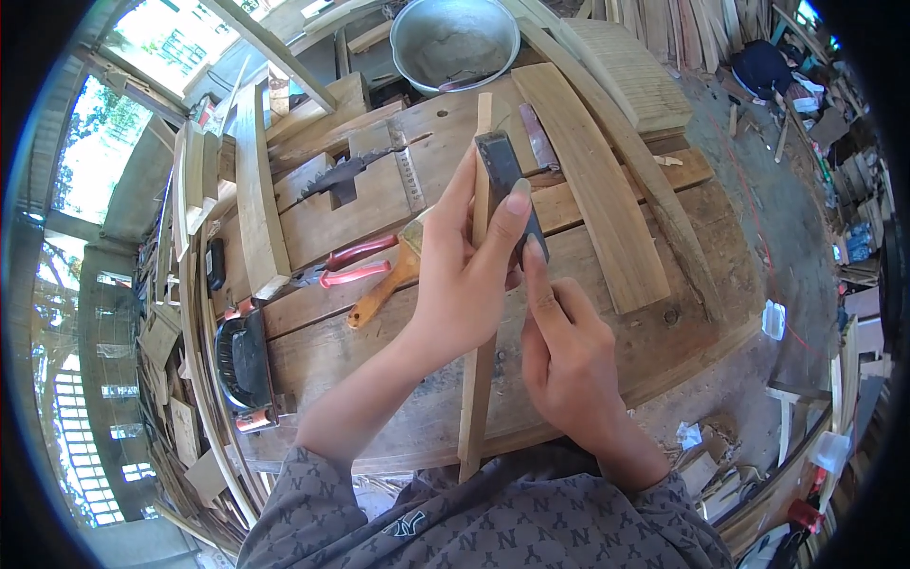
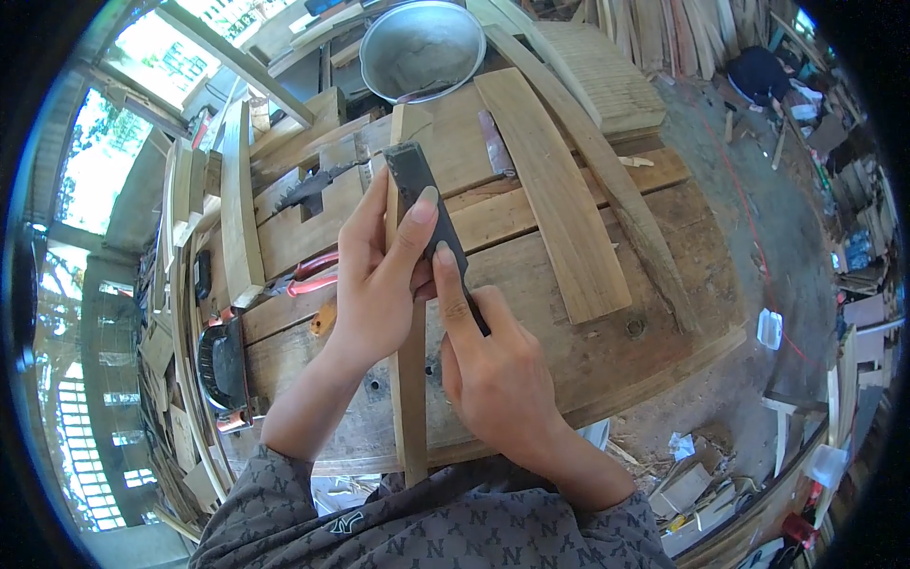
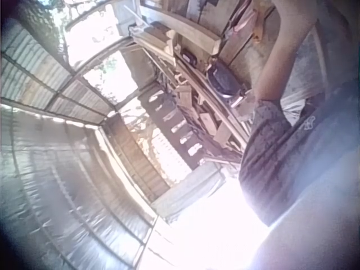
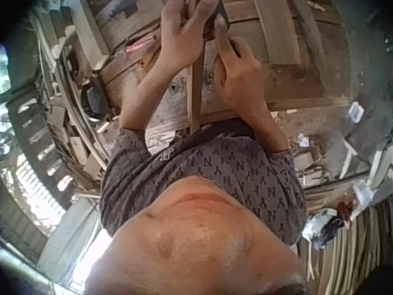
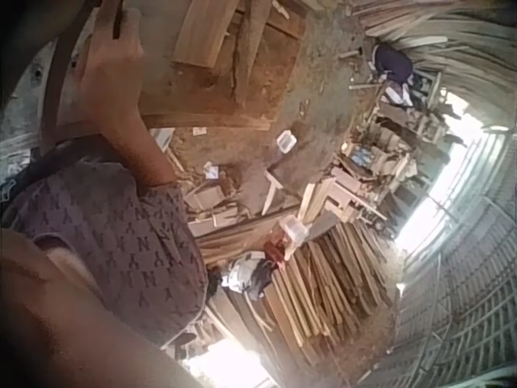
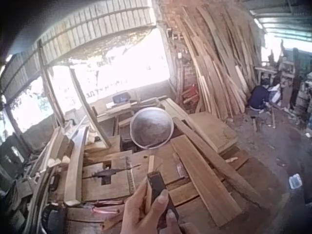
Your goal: Chiseling a piece of wood at a workbench.
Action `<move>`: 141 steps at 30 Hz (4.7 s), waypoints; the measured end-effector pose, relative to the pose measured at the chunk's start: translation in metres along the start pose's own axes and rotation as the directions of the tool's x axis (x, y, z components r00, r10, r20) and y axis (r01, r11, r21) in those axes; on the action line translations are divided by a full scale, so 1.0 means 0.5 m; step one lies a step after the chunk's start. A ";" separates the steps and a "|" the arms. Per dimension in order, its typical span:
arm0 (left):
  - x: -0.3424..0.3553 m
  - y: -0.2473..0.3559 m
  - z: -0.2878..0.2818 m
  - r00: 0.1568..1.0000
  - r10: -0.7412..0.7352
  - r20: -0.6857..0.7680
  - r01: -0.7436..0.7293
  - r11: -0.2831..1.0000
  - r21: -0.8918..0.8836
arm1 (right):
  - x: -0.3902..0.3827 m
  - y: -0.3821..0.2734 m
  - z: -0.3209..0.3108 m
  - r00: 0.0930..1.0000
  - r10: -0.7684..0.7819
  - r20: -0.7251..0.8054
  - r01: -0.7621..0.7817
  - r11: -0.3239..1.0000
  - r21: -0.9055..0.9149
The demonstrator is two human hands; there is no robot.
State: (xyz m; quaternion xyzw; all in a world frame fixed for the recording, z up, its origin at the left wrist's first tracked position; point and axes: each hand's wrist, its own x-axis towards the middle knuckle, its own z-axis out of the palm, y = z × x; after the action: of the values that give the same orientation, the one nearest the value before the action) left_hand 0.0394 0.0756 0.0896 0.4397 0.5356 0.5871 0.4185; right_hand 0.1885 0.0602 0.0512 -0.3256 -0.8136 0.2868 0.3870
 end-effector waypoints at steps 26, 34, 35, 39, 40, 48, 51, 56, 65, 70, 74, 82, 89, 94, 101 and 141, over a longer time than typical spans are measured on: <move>0.016 0.003 -0.026 0.985 0.125 0.116 -0.115 0.989 -0.088 | 0.009 -0.010 -0.016 0.999 -0.023 -0.034 0.024 1.000 0.017; 0.007 -0.004 -0.028 0.986 0.042 0.161 -0.004 0.974 -0.225 | 0.006 -0.014 -0.041 1.000 -0.028 0.012 0.028 0.998 -0.063; 0.005 -0.003 -0.028 0.986 0.042 0.160 -0.005 0.974 -0.225 | 0.005 -0.016 -0.047 0.999 -0.021 0.033 0.023 0.998 -0.066; -0.002 0.012 -0.025 0.980 0.052 0.193 -0.026 0.990 -0.137 | 0.002 -0.022 -0.054 0.998 -0.024 0.052 0.028 0.997 -0.078; -0.003 0.014 -0.024 0.977 0.069 0.202 -0.052 0.995 -0.088 | 0.002 -0.023 -0.056 0.998 -0.022 0.051 0.026 0.997 -0.078; -0.014 0.014 -0.023 0.983 0.017 0.182 -0.019 1.000 0.012 | -0.002 -0.016 -0.058 0.996 -0.025 0.083 0.035 0.993 -0.116; -0.017 0.010 -0.023 0.986 0.003 0.170 -0.001 1.000 -0.008 | 0.001 -0.019 -0.053 0.996 -0.014 0.086 0.023 0.994 -0.111; -0.014 0.020 -0.022 0.987 -0.042 0.158 0.040 0.999 0.017 | -0.001 -0.015 -0.039 0.997 -0.013 0.074 0.021 0.994 -0.104; -0.009 0.011 -0.016 0.994 -0.028 0.104 0.021 0.998 0.060 | 0.001 -0.004 -0.013 0.999 -0.029 0.037 0.034 0.988 -0.147; -0.005 -0.022 -0.005 0.983 0.181 -0.003 -0.172 0.939 0.299 | 0.004 -0.003 0.003 1.000 -0.020 0.012 0.021 0.991 -0.131; 0.004 -0.025 -0.002 0.968 0.250 -0.016 -0.230 0.915 0.331 | 0.014 -0.008 0.005 1.000 0.022 0.020 -0.018 0.986 -0.168; 0.015 -0.016 -0.013 0.969 0.239 -0.053 -0.195 0.883 0.426 | 0.029 -0.009 0.027 0.999 0.042 0.013 -0.040 0.993 -0.115; 0.040 -0.021 -0.037 0.992 -0.110 -0.062 0.117 0.984 0.135 | 0.050 0.000 0.039 0.996 0.094 0.000 -0.094 0.991 -0.093; 0.052 -0.019 -0.051 0.996 -0.063 0.058 0.062 0.998 0.007 | 0.046 0.001 0.046 0.995 0.101 -0.015 -0.102 0.991 -0.083; 0.056 -0.030 -0.066 0.994 -0.085 0.062 0.090 0.992 -0.088 | 0.042 0.001 0.053 0.996 0.083 0.021 -0.081 0.994 -0.070; 0.086 -0.022 -0.053 1.000 -0.025 0.008 0.023 0.978 0.208 | 0.080 0.002 0.058 0.990 0.133 0.043 -0.121 0.969 -0.217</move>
State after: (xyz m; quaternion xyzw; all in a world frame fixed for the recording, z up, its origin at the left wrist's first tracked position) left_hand 0.0030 0.1108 0.0804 0.4775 0.5971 0.5205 0.3802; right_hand 0.1456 0.0848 0.0528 -0.4084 -0.8279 0.2313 0.3072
